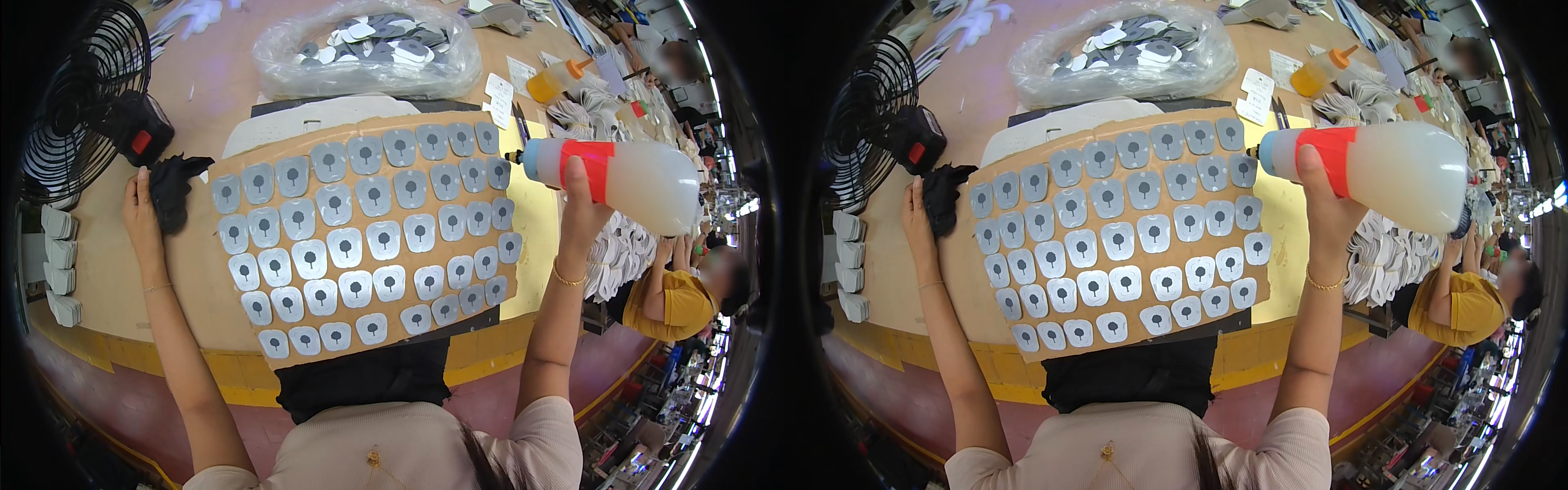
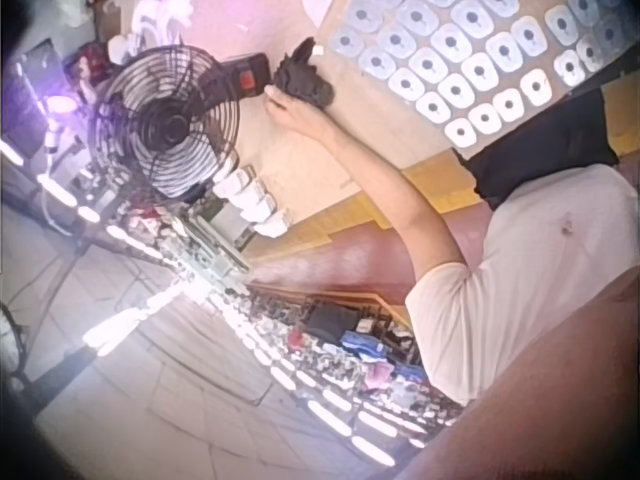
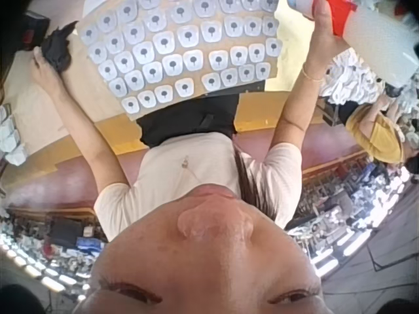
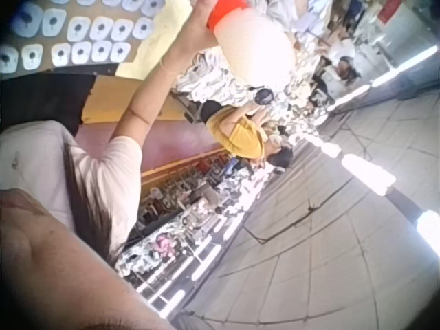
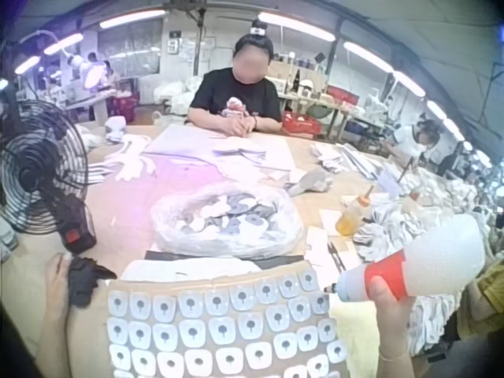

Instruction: The person uses a squeeze bottle to apply a small amount of liquid to the center of each gray square on a cardboard sheet. The person holds a black cloth in the left hand throughout the task.

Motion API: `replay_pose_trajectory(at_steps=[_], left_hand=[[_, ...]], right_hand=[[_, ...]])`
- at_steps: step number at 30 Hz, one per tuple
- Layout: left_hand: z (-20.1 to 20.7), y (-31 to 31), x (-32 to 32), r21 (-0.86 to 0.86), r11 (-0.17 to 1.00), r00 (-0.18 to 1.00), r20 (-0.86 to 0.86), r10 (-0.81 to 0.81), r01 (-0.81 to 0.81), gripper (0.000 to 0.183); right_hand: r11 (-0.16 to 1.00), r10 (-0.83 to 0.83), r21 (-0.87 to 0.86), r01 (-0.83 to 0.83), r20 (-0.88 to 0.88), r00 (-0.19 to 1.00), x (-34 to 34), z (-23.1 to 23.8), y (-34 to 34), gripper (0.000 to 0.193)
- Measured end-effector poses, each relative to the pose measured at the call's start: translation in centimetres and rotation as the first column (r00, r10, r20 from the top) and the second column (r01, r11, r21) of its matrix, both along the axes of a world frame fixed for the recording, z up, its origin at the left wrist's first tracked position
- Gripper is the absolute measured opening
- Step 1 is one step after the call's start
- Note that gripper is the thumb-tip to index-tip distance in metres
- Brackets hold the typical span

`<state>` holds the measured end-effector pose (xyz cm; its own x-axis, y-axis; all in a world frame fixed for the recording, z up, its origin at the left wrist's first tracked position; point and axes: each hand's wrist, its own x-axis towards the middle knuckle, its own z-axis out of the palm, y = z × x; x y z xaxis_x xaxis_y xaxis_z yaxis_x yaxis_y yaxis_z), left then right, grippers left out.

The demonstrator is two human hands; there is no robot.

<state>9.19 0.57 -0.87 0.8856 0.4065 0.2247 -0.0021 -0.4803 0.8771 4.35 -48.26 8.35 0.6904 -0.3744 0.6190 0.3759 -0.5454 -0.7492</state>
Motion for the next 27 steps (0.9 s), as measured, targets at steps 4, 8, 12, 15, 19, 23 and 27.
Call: replay_pose_trajectory(at_steps=[4, 8, 12, 15, 19, 23, 27], left_hand=[[0.1, 0.0, -0.1, -0.027, 1.0, 1.0, -0.01, -0.013, 0.013, 0.037], [0.4, -0.6, -0.2, -0.078, 0.997, 1.0, 0.004, -0.003, 0.003, 0.037], [0.3, -0.4, -0.2, -0.05, 0.999, 1.0, -0.009, -0.014, 0.014, 0.037], [-0.2, 0.5, -0.1, -0.003, 1.0, 0.999, -0.047, -0.026, 0.026, 0.038], [0.3, -0.5, -0.2, -0.039, 0.999, 1.0, -0.01, -0.002, 0.002, 0.039], [0.3, -0.3, -0.1, -0.037, 0.999, 1.0, -0.017, -0.013, 0.013, 0.039], [0.3, -0.1, -0.1, -0.014, 1.0, 1.0, -0.019, -0.009, 0.008, 0.039]], right_hand=[[0.994, -0.004, -0.111, -0.003, -0.068, 0.998, 0.4, -0.4, -0.2, 0.033], [0.99, -0.002, -0.139, -0.012, -0.096, 0.995, 0.3, -0.7, -0.3, 0.033], [0.99, -0.02, -0.139, 0.016, -0.028, 0.999, 0.4, -1.4, -0.8, 0.033], [0.999, -0.003, 0.04, -0.003, 0.127, 0.992, 0.3, -2.0, -1.6, 0.039], [0.979, 0.115, 0.12, -0.164, 0.337, 0.934, 0.3, -0.5, -1.8, 0.062], [0.97, 0.2, 0.069, -0.232, 0.311, 0.929, -1.2, -0.3, -2.5, 0.067], [0.989, 0.083, 0.112, -0.095, 0.112, 0.99, -1.5, -0.7, -1.3, 0.047]])
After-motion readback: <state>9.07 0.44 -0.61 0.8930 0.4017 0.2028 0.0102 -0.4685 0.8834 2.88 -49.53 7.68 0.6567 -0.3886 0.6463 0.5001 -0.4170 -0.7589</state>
